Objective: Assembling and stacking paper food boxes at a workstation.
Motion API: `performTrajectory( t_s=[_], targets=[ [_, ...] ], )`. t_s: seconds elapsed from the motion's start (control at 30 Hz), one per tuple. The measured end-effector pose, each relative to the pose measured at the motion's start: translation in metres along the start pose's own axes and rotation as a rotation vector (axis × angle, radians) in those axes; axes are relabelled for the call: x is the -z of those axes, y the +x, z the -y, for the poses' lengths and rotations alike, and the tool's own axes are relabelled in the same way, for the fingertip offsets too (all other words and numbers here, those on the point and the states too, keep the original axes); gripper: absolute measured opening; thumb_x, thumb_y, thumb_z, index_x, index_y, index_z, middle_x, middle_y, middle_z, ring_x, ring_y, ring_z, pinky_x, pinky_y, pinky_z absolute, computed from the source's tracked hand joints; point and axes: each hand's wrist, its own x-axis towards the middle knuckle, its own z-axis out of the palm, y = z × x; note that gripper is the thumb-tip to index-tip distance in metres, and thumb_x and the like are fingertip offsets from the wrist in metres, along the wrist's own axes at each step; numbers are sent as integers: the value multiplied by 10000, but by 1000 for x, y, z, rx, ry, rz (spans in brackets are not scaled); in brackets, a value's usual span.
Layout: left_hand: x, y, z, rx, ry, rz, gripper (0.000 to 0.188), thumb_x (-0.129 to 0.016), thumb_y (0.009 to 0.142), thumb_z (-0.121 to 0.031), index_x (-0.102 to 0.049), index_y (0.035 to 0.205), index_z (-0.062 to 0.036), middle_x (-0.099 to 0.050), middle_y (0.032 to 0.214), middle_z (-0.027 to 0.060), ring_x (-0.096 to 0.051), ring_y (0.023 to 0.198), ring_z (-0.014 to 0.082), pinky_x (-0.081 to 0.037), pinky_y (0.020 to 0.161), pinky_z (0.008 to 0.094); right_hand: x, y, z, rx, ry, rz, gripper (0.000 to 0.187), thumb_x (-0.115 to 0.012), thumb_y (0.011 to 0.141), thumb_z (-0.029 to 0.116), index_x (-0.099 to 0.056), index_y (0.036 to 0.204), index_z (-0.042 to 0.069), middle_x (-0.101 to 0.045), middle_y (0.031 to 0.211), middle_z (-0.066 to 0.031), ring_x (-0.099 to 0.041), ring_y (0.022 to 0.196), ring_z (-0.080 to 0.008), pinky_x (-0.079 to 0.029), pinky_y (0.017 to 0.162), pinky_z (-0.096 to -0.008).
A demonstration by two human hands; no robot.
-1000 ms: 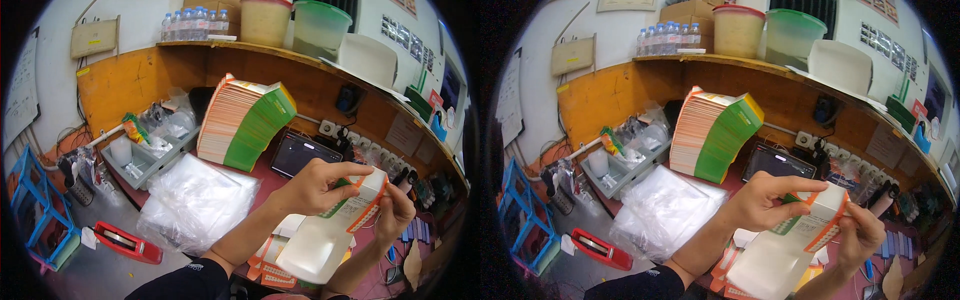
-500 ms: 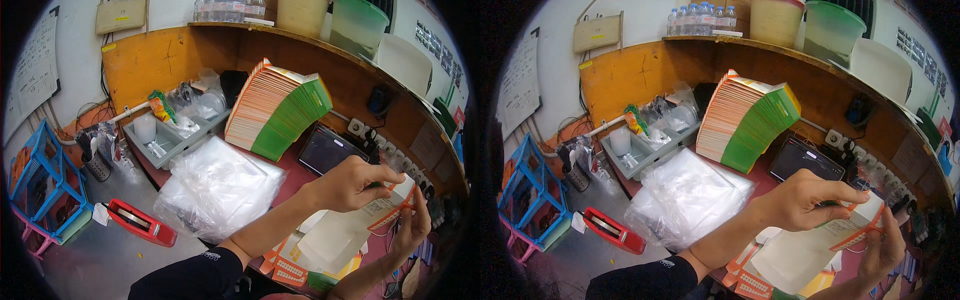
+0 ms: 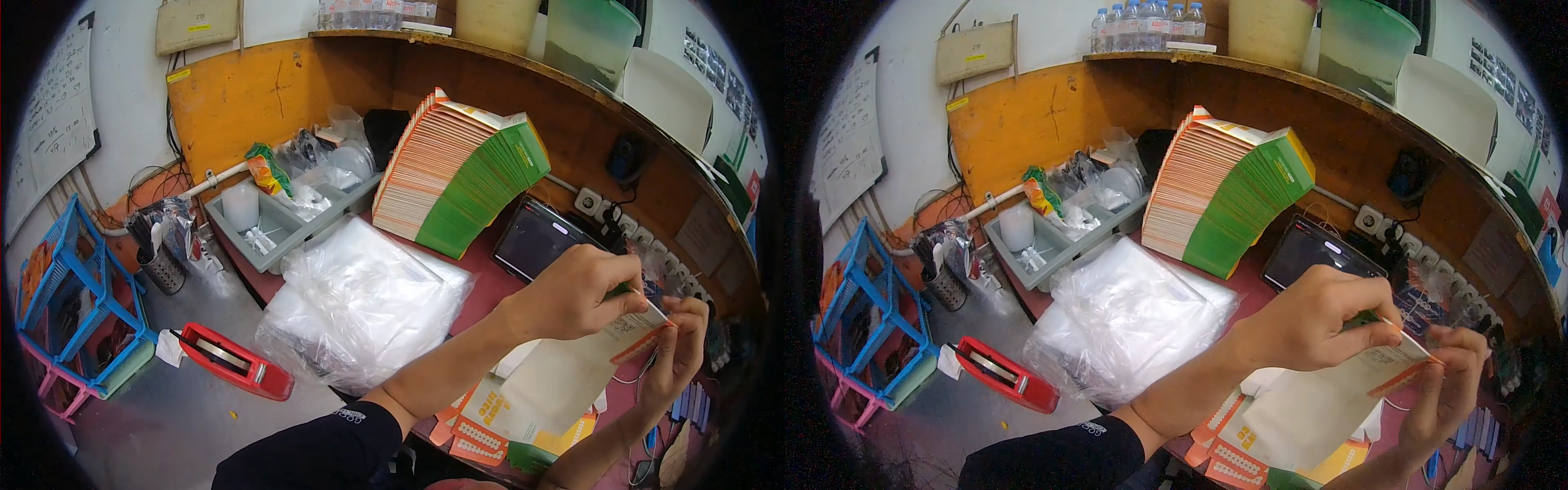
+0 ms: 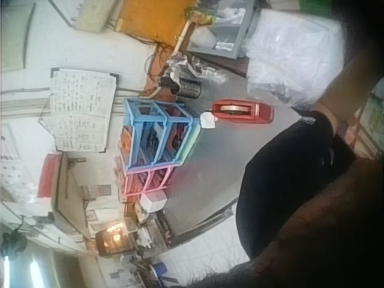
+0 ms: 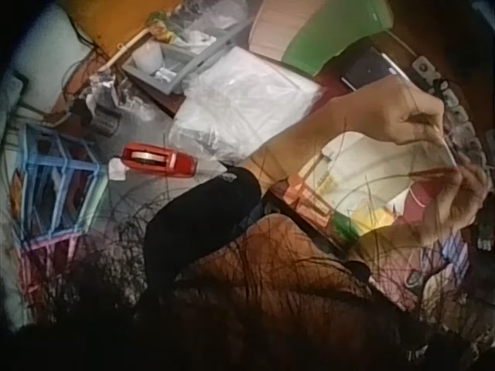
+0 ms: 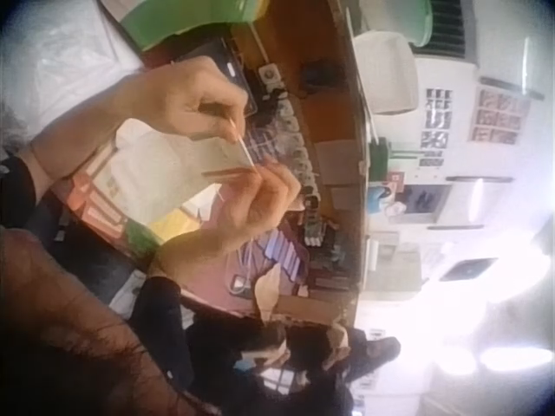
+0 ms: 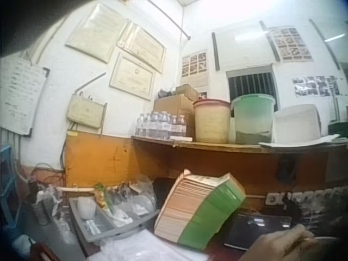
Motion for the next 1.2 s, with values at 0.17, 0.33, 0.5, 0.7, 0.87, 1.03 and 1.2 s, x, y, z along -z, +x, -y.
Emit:
performTrajectory(
  t_s=[0.17, 0.33, 0.5, 0.7, 0.87, 1.03, 1.2],
  targets=[
    [10, 0, 13, -160, -66, -570, 134, -647, 948, -175, -606, 918, -51, -626, 828, 35, -579, 713, 102, -453, 621, 251, -23, 4, -13, -203, 608, 48, 843, -620, 841, 613, -420, 1372, -10, -517, 1315, -154, -488, 1223, -257, -364, 1030, -377],
    [-7, -1, 34, -217, -438, -801, 214, -605, 979, -195, -568, 1079, -9, -631, 1013, 51, -585, 873, 137, -468, 799, 263, -58, -34, -61, -376, 1431, 30, 774, -689, 851, 398, -376, 1411, -35, -554, 1299, -200, -610, 1115, -312, -532, 924, -424],
    [-1, -7, 31, -26, -1126, -594, 344, -521, 1016, -270, -528, 1215, 11, -633, 1164, 98, -598, 1087, 192, -481, 934, 349, -65, -10, -7, -380, 1478, 97, 694, -684, 853, 318, -414, 1381, -41, -582, 1264, -210, -639, 1077, -312, -546, 905, -419],
    [-1, 1, 21, -23, -1095, -395, 383, -477, 1032, -290, -498, 1287, -4, -622, 1217, 105, -624, 1079, 189, -517, 910, 346, -52, -12, -15, -503, 1643, 118, 693, -699, 838, 331, -434, 1360, -41, -584, 1257, -202, -646, 1051, -286, -542, 896, -402],
    [-1, 3, 31, 416, -915, -407, 439, -556, 1000, -253, -405, 1368, -66, -626, 1187, 109, -635, 1017, 144, -540, 818, 283, -40, 16, 12, -62, 1045, 503, 492, -737, 776, 367, -654, 1100, 7, -578, 1219, -181, -570, 1127, -256, -432, 964, -403],
    [-5, 3, 42, 239, -327, -79, 457, -492, 1019, -340, -524, 1329, -7, -574, 1296, 129, -549, 1199, 216, -431, 1017, 337, -40, 15, 17, 32, 322, 574, 440, -794, 707, 278, -688, 1083, 76, -590, 1216, -161, -585, 1094, -315, -480, 873, -393],
    [14, -3, 59, 241, -685, -32, 661, -390, 1009, -517, -508, 1349, 37, -360, 1510, 184, -399, 1358, 230, -326, 1113, 350, -78, 4, 4, -218, 393, 449, 422, -832, 669, 181, -698, 1063, 110, -609, 1192, -132, -596, 1043, -321, -512, 810, -405]
  ],
)
